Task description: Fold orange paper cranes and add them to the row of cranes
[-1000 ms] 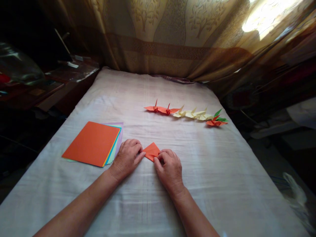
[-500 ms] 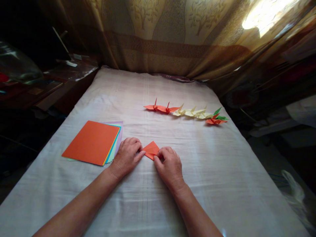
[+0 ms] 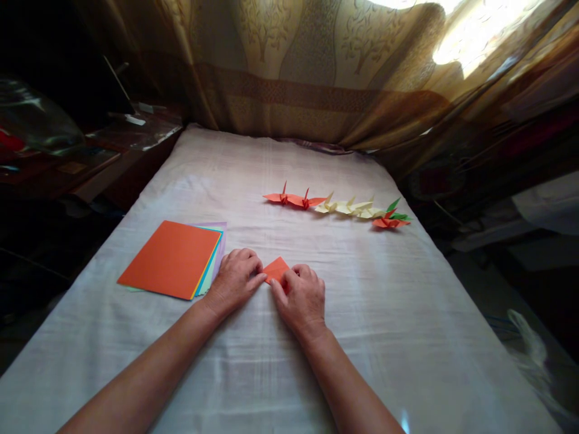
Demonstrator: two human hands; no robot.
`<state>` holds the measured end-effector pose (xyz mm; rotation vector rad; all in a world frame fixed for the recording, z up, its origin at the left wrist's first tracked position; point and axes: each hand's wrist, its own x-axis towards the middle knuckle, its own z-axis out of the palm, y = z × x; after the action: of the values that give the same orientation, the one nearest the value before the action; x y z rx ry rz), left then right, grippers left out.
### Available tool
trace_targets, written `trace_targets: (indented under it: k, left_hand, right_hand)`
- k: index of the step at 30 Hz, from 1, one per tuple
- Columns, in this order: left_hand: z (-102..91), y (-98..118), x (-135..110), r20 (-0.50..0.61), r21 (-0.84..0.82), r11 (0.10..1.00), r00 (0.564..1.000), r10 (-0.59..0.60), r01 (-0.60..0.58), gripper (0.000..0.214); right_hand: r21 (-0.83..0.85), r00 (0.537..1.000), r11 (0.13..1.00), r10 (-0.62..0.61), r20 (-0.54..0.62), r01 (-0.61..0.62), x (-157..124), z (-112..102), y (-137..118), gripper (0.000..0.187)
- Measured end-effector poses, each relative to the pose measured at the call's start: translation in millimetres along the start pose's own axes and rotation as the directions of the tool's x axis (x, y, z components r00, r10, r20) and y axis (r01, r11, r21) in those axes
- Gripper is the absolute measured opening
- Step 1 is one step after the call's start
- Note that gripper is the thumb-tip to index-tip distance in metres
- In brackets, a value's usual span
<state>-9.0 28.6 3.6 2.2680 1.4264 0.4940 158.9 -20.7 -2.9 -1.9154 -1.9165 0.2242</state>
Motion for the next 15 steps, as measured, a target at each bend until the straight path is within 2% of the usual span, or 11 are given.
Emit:
trace_targets:
  k: [2, 5, 9, 15]
  left_hand:
    - [0.0, -0.2, 0.0, -0.005, 0.003, 1.0, 1.0, 0.003, -0.003, 0.01]
    - [-0.2, -2.1, -0.4, -0.006, 0.008, 1.0, 1.0, 0.02, -0.02, 0.009]
    - [-2.6, -5.5, 0.0, 0.018, -0.008, 0.998, 0.998, 0.055, -0.055, 0.009]
    - [-7.7, -11.0, 4.3, 0.045, -0.042, 0.995, 0.995, 0.089, -0.087, 0.002]
  right_hand:
    - [-0.02, 1.0, 1.0, 0.011, -0.012, -0.012, 1.1, 2.2, -3.0, 0.025]
    - [0.022, 1.0, 1.0, 0.013, -0.018, -0.013, -1.2, 3.3, -1.7, 0.019]
    - [0.122, 1.0, 0.992, 0.014, 0.004, -0.014, -8.8, -0.6, 9.2, 0.008]
    - [0.15, 0.998, 0.989, 0.003, 0.056, -0.011, -13.5, -10.9, 24.8, 0.007]
